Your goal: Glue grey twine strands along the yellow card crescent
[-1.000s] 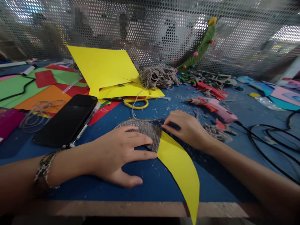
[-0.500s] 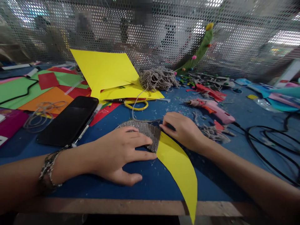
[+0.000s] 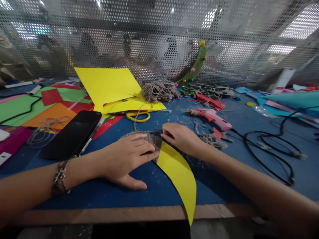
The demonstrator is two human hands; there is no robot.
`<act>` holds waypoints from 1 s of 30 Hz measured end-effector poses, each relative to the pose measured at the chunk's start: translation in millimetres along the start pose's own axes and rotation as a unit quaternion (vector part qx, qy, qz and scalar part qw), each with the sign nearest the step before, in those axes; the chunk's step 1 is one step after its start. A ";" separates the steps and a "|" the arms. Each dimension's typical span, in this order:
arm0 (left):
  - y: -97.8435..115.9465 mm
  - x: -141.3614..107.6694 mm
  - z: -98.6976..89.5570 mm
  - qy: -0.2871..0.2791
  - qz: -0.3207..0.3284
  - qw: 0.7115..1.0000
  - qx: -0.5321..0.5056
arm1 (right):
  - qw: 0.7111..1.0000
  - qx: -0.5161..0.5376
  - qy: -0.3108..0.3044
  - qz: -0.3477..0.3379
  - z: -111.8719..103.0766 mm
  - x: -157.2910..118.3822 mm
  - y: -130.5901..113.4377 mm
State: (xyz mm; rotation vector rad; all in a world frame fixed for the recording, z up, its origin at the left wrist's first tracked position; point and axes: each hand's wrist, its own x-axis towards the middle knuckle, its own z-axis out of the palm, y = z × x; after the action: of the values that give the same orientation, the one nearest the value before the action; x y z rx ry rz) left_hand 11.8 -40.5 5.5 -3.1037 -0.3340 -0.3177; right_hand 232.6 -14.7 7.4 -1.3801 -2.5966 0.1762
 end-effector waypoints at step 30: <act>4.8 -7.3 -19.9 -0.004 -0.030 0.996 -0.085 | 0.993 0.064 0.097 -0.035 2.7 -2.6 4.9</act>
State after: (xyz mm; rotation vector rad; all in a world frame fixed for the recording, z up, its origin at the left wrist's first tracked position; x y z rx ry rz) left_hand 1.9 -47.3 23.6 -3.2675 -0.4226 -0.3521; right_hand 237.4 -14.1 3.5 -1.1983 -2.4227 0.1849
